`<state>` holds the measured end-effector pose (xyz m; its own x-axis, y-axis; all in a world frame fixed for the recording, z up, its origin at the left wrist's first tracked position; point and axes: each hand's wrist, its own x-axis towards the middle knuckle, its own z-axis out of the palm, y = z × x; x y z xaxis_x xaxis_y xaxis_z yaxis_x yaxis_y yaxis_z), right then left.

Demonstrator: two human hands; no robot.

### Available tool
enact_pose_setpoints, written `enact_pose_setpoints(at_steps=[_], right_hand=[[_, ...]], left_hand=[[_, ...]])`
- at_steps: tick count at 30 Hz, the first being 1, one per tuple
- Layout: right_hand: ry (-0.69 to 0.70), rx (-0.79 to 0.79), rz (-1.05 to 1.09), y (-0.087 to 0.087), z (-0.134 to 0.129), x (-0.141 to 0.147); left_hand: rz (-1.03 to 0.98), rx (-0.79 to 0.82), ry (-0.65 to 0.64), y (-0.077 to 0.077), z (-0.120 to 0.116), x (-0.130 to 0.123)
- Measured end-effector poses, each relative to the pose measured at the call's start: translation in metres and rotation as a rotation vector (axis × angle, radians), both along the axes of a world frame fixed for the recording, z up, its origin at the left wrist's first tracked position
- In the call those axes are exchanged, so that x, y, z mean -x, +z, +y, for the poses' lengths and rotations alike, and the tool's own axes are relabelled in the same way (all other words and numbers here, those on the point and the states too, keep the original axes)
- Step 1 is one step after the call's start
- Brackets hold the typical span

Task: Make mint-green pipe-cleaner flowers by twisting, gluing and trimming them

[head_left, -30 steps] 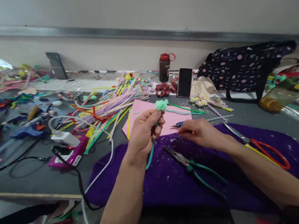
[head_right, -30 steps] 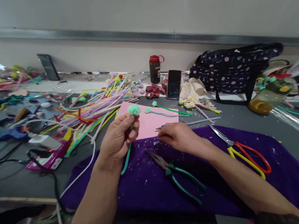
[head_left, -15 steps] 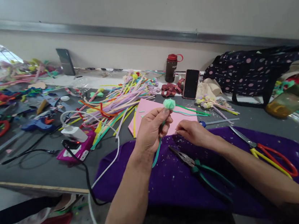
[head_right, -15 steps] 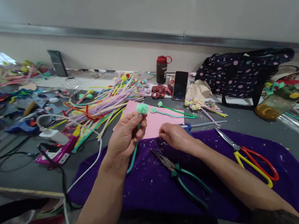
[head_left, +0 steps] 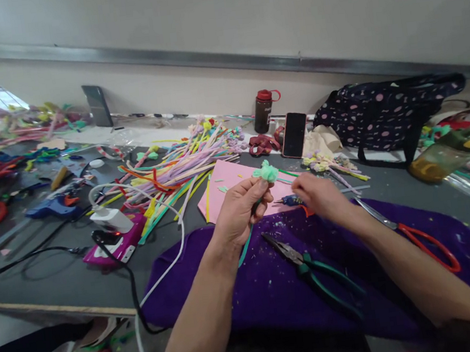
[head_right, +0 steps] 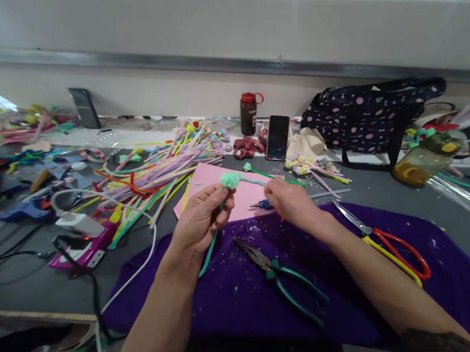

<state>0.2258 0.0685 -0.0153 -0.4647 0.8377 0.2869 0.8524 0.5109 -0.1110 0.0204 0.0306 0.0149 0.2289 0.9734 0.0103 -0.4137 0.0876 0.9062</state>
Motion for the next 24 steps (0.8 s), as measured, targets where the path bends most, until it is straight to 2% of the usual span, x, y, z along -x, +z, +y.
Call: enact_pose_setpoints(at_steps=[3,5,6,7,10,12,17,24], right_hand=[[-0.147,-0.138,-0.008,0.009,-0.003,-0.040],[-0.228,-0.182,0.013,0.010,-0.017,-0.051],[-0.235,-0.156,0.037,0.010,-0.027,-0.051],[-0.198,-0.082,0.071,0.010,-0.039,-0.048],[0.069,0.237,0.009,0.011,-0.080,-0.029],[0.121,0.332,-0.087,0.011,-0.103,-0.018],[0.086,0.366,-0.151,0.005,-0.135,-0.010],[0.068,0.423,-0.093,0.008,-0.144,-0.007]], left_hand=[[0.024,0.002,-0.041,0.001,-0.002,0.000],[0.045,-0.002,-0.042,0.002,-0.002,-0.001],[0.056,-0.002,-0.037,0.001,-0.002,-0.002],[0.065,-0.004,-0.030,0.001,-0.002,-0.003],[0.069,-0.018,-0.018,-0.001,-0.001,-0.004],[0.064,-0.024,-0.004,-0.002,0.001,-0.005],[0.082,-0.020,0.005,-0.004,0.003,-0.004],[0.085,-0.014,0.014,-0.003,0.002,-0.005]])
